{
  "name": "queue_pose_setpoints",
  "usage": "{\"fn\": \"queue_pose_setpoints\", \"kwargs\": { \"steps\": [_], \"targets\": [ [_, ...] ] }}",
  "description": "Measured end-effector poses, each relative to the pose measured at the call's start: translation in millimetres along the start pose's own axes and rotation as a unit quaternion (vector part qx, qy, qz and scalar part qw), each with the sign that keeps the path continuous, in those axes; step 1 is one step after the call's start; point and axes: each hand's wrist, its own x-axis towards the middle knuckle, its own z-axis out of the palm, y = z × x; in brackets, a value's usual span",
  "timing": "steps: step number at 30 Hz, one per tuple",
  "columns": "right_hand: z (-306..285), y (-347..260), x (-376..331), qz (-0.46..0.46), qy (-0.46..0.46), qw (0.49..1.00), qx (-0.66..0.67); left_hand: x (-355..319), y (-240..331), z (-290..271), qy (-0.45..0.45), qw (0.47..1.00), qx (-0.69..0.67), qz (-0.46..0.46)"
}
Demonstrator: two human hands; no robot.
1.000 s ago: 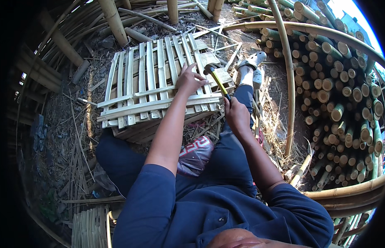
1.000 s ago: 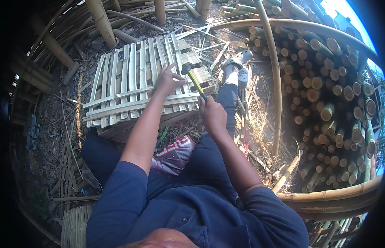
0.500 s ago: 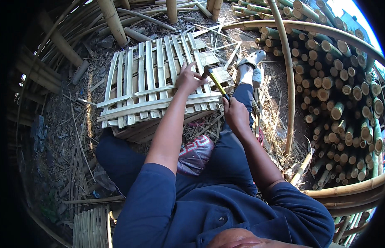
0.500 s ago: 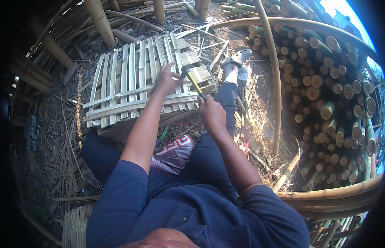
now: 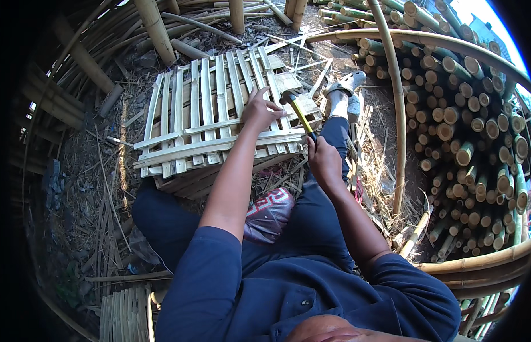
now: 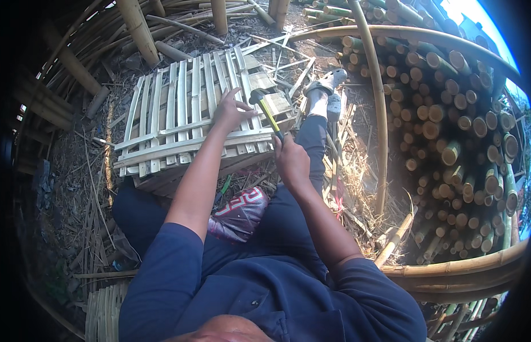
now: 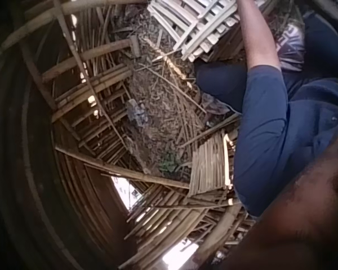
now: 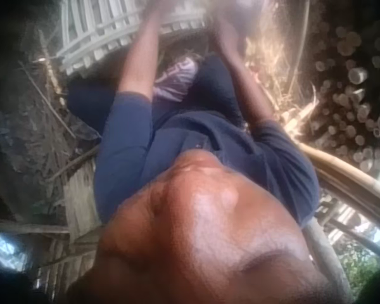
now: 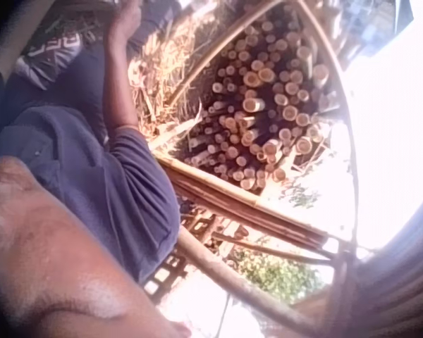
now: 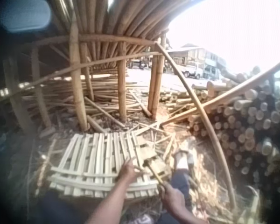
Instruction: The person uses a knife to thin a bamboo strip, then places the strip onto a wooden crate and hammers nails into the bamboo to secure it.
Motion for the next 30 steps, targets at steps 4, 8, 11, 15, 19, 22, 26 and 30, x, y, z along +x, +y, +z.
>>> {"fn": "queue_pose_setpoints", "kwargs": {
  "steps": [4,8,11,15,19,22,26,30],
  "targets": [
    [1,0,0,-0.007,0.012,1.000,0.010,1,2,1,0.019,1.000,0.008,0.005],
    [-3,-1,1,0.006,-0.005,1.000,0.012,1,1,0,0.008,1.000,-0.008,0.002],
    [-12,-7,0,0.019,0.007,0.999,0.050,0,3,-2,-0.012,1.000,-0.002,-0.008],
    [-17,-10,-2,0.036,0.005,0.997,0.069,0,4,-4,-0.020,1.000,0.014,-0.019],
    [-13,0,-2,0.047,-0.005,0.996,0.070,1,7,-3,-0.016,1.000,0.001,-0.019],
    [-13,1,-4,0.059,-0.010,0.996,0.073,1,5,-3,-0.025,1.000,0.001,-0.015],
    [-9,5,-1,0.061,-0.008,0.995,0.081,2,4,-3,-0.031,0.999,0.002,-0.026],
    [-7,11,4,0.055,0.004,0.990,0.132,1,5,-3,-0.025,0.999,0.003,-0.021]
  ]
}}
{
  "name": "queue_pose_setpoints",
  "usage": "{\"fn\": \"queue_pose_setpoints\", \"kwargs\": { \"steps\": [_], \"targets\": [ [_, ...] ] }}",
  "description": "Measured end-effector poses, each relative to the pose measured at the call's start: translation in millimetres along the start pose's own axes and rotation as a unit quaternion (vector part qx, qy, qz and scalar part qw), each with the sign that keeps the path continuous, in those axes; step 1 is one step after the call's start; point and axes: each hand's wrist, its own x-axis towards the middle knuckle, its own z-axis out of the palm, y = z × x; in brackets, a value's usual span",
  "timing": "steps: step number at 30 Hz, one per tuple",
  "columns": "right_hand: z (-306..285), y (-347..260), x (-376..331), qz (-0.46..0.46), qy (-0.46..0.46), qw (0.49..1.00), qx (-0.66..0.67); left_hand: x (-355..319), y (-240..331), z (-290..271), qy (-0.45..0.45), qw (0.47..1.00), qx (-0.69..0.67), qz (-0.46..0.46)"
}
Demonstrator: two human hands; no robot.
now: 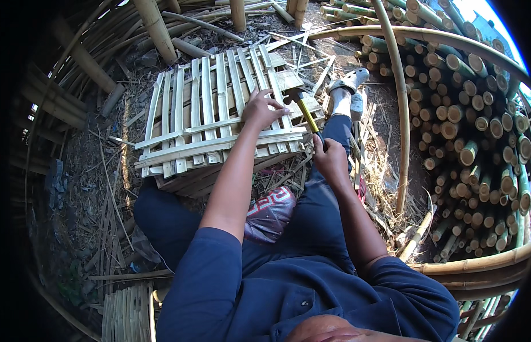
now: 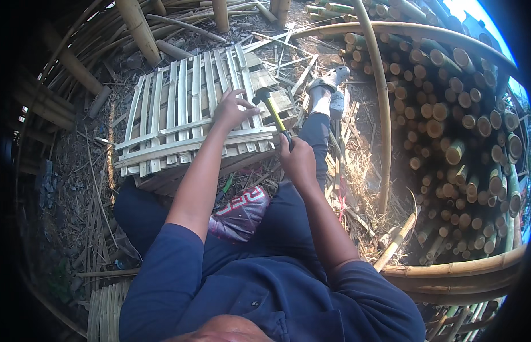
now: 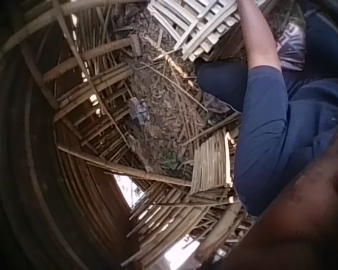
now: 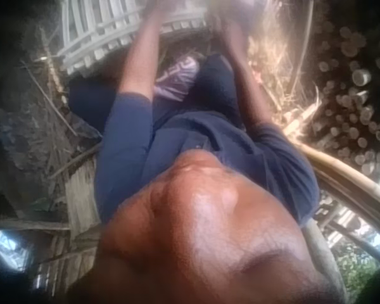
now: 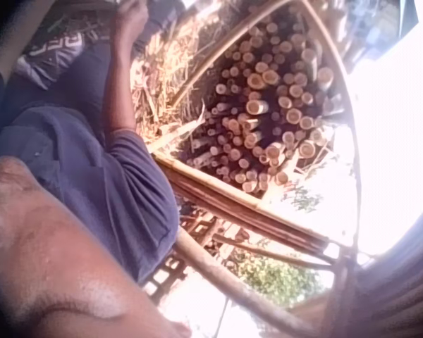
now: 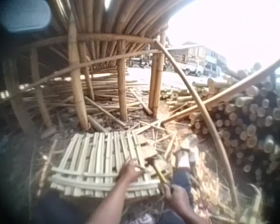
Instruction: The person uses a knife to thin a bamboo strip, then places the strip onto a wooden crate and hammers nails into the bamboo to secure it.
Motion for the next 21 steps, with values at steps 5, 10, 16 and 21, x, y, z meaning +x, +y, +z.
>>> {"fn": "queue_pose_setpoints", "kwargs": {
  "steps": [5,10,16,21],
  "targets": [
    [-5,8,12,-0.080,0.061,0.985,0.142,-2,5,3,0.019,0.998,0.050,0.016],
    [-10,20,46,-0.054,-0.075,0.982,0.163,5,6,5,-0.012,0.997,0.076,-0.002],
    [2,11,55,0.068,-0.189,0.969,0.142,7,12,7,-0.027,0.994,0.106,-0.014],
    [10,5,53,0.200,-0.232,0.924,0.232,6,13,6,-0.028,0.992,0.121,-0.029]
  ]
}}
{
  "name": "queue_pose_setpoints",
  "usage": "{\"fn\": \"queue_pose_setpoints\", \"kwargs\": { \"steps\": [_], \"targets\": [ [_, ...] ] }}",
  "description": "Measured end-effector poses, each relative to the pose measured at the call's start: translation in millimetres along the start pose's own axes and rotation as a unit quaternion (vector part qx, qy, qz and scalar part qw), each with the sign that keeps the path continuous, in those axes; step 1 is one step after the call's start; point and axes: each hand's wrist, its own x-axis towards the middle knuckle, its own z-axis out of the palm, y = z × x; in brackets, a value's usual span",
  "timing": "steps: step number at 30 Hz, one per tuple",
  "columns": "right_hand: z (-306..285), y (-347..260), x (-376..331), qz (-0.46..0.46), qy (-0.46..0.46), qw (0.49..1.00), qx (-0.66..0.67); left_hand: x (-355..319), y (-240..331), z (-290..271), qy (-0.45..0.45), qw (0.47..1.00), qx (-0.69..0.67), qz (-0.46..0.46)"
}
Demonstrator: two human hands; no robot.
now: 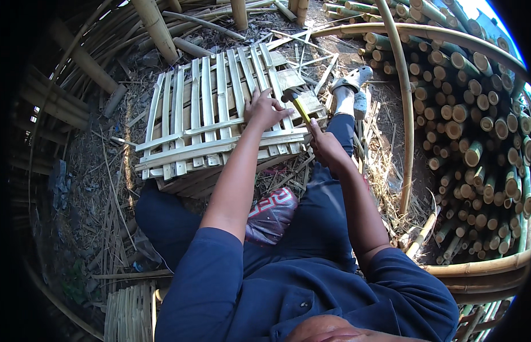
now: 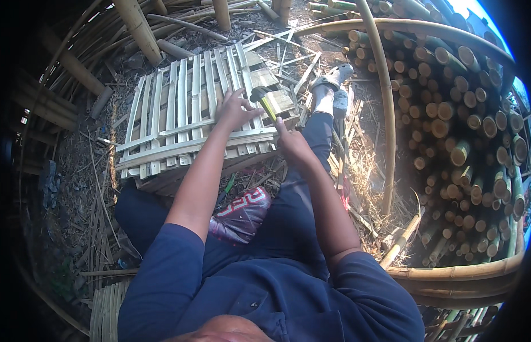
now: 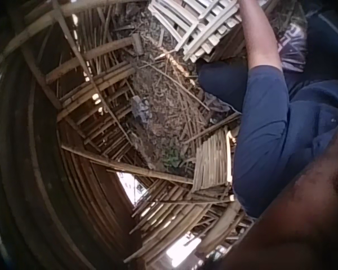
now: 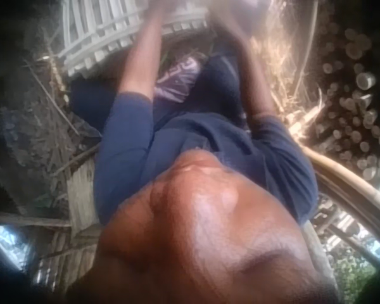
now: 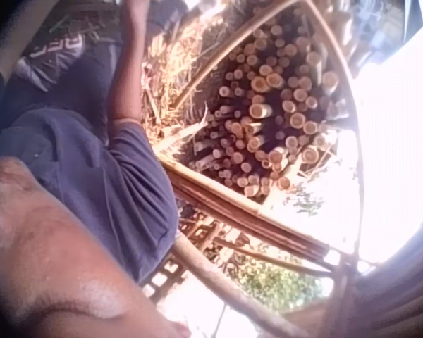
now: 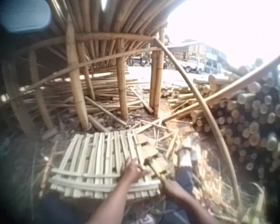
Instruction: The person uses a knife to thin a bamboo strip, then places the strip onto a wooden crate and hammers nails into the bamboo to secure it.
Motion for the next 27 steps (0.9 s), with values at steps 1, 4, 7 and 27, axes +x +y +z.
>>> {"fn": "queue_pose_setpoints", "kwargs": {
  "steps": [1,4,7,27],
  "targets": [
    [-1,1,3,0.007,0.007,0.999,-0.031,0,0,0,0.001,1.000,0.001,-0.001],
    [-1,-1,2,0.013,0.013,0.999,-0.051,-1,1,1,0.000,1.000,-0.001,-0.005],
    [0,-1,0,0.019,0.016,0.997,-0.078,0,2,2,-0.005,1.000,-0.004,-0.006],
    [8,-3,-7,-0.029,0.062,0.989,-0.128,1,-6,9,0.040,0.998,-0.042,0.015]
  ]
}}
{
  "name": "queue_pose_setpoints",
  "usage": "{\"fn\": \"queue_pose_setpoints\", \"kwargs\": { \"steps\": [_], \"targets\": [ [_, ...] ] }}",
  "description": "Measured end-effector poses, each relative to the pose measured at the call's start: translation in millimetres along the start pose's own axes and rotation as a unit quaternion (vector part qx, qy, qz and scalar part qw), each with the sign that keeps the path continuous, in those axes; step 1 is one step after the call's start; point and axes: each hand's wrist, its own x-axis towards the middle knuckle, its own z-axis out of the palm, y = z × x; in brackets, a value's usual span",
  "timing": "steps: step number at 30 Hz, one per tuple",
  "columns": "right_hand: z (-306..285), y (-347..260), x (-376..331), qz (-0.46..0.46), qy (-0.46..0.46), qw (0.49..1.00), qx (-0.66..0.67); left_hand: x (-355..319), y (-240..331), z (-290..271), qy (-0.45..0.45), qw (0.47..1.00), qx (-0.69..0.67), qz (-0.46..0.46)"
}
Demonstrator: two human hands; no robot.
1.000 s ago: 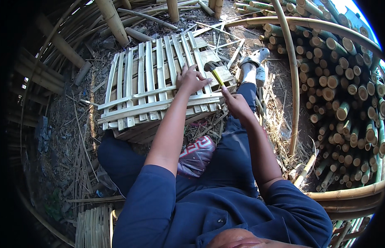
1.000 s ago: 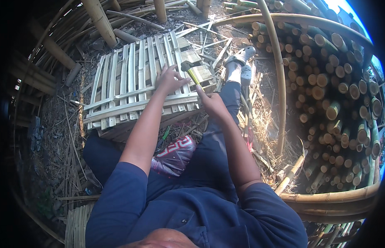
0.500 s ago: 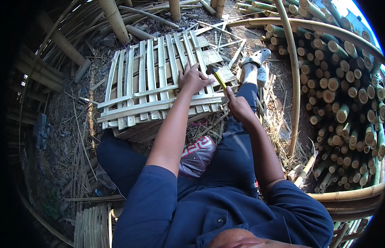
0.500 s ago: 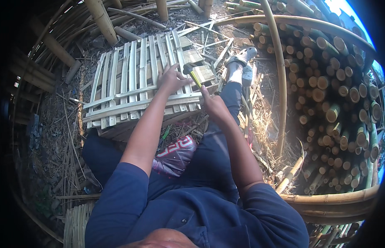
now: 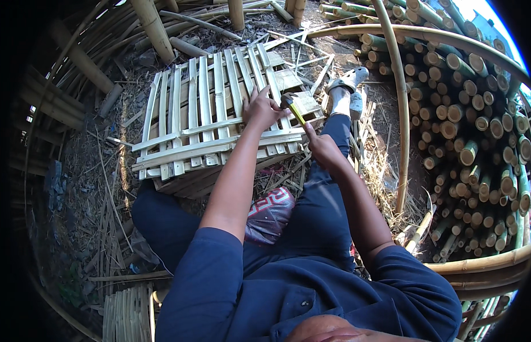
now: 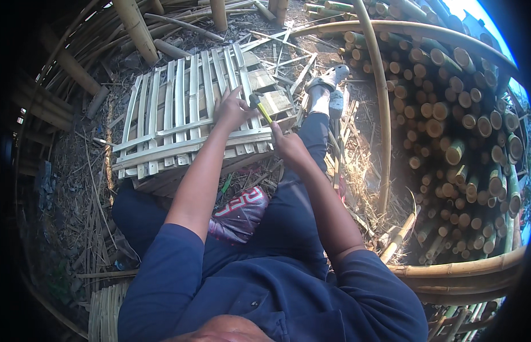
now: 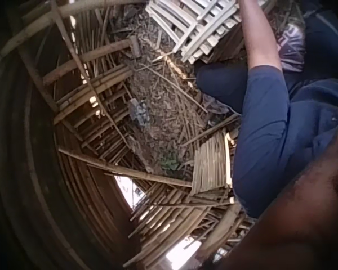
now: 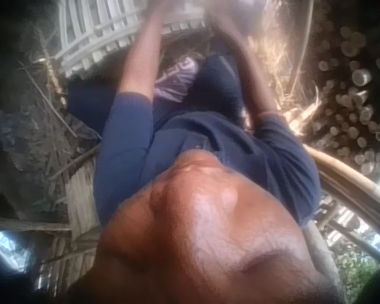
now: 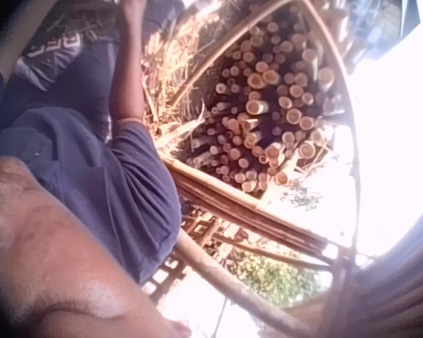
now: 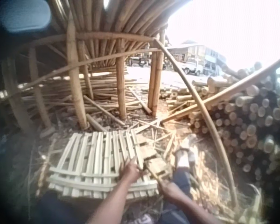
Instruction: The person uses a knife to thin a bamboo strip, then places the strip onto a wooden crate and hammers nails into the bamboo to secure it.
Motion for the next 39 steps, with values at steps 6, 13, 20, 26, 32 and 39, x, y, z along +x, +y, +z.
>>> {"fn": "queue_pose_setpoints", "kwargs": {
  "steps": [6,13,20,26,32,39],
  "targets": [
    [2,0,-3,0.015,-0.003,1.000,0.025,-2,8,-3,-0.003,1.000,-0.004,-0.006],
    [-3,-5,-8,0.019,-0.009,0.999,0.028,-7,10,-8,0.014,1.000,-0.004,-0.018],
    [-10,-15,-19,0.005,-0.004,0.998,0.061,-6,5,-6,0.021,1.000,-0.009,0.006],
    [-17,-17,-25,0.021,-0.018,0.998,0.065,-2,-2,-6,0.000,0.999,-0.049,0.017],
    [-19,-7,-30,0.049,-0.021,0.990,0.132,0,-1,-4,-0.013,0.997,-0.067,0.030],
    [-23,1,-46,0.065,-0.011,0.990,0.127,23,-29,-12,-0.058,0.984,-0.166,-0.040]
  ]
}}
